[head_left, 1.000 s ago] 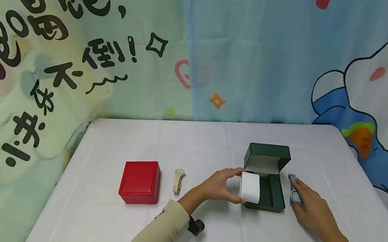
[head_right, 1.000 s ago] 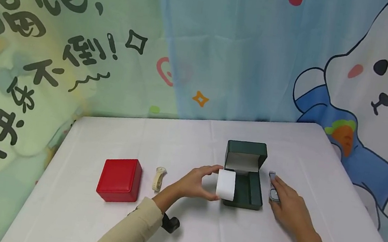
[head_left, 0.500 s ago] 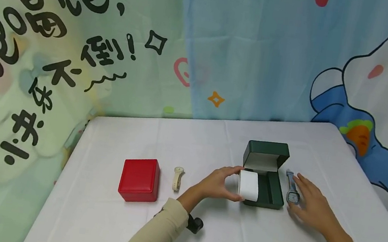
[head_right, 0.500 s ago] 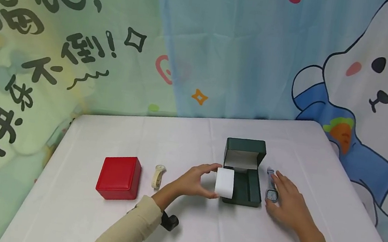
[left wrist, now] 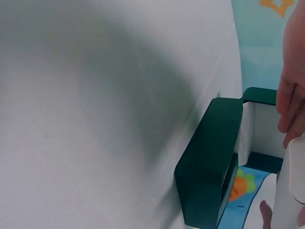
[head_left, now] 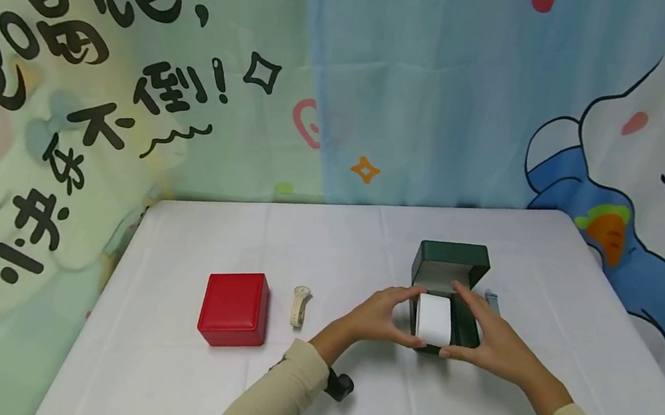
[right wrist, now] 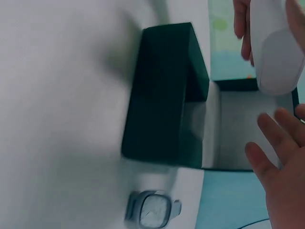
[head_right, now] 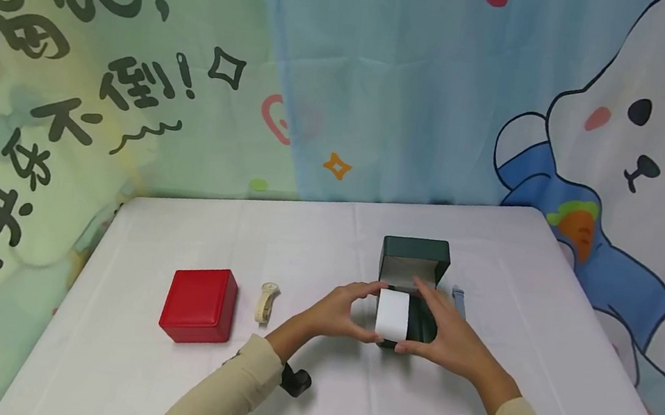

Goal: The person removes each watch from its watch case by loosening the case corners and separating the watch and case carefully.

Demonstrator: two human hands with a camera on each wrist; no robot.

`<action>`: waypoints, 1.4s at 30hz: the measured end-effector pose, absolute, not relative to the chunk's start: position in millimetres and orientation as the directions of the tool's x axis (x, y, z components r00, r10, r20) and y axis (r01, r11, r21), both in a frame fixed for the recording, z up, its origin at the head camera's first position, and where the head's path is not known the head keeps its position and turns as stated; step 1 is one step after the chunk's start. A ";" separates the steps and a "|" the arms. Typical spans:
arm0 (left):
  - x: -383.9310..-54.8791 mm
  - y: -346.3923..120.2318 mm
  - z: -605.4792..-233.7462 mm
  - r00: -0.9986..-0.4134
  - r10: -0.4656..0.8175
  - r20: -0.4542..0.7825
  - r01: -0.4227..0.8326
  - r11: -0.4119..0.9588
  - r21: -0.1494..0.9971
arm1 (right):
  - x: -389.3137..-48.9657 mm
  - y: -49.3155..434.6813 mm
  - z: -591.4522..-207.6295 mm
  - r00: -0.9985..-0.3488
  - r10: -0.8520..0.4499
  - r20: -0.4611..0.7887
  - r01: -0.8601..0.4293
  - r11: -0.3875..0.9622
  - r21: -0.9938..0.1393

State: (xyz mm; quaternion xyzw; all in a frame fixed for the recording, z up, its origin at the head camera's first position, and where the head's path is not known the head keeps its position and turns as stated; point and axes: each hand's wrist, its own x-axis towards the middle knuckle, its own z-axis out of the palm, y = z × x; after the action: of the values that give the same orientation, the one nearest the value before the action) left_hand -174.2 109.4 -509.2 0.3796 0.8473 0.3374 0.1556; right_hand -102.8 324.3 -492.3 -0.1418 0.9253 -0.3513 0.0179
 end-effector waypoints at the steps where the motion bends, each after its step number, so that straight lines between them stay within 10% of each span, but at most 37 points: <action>1: -174.2 110.6 -509.4 -0.665 0.747 -0.006 0.537 0.484 0.691 | -103.3 323.9 -491.2 -0.956 -0.284 0.068 -0.259 0.716 -0.648; 29: -167.4 155.5 -536.6 -0.779 0.627 0.001 0.603 0.749 0.274 | -125.0 343.4 -523.4 -0.940 -0.336 0.056 -0.307 0.763 -0.569; 42: -171.2 156.4 -548.7 -0.848 0.528 0.032 0.496 0.772 0.398 | -134.8 338.5 -533.9 -0.910 -0.394 0.132 -0.404 0.767 -0.498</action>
State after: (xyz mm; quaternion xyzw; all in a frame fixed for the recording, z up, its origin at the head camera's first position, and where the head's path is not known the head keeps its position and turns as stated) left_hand -171.2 156.4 -548.7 0.2722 0.9404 0.1997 0.0409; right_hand -134.8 338.5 -533.9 -0.2122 0.9400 -0.2671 -0.0099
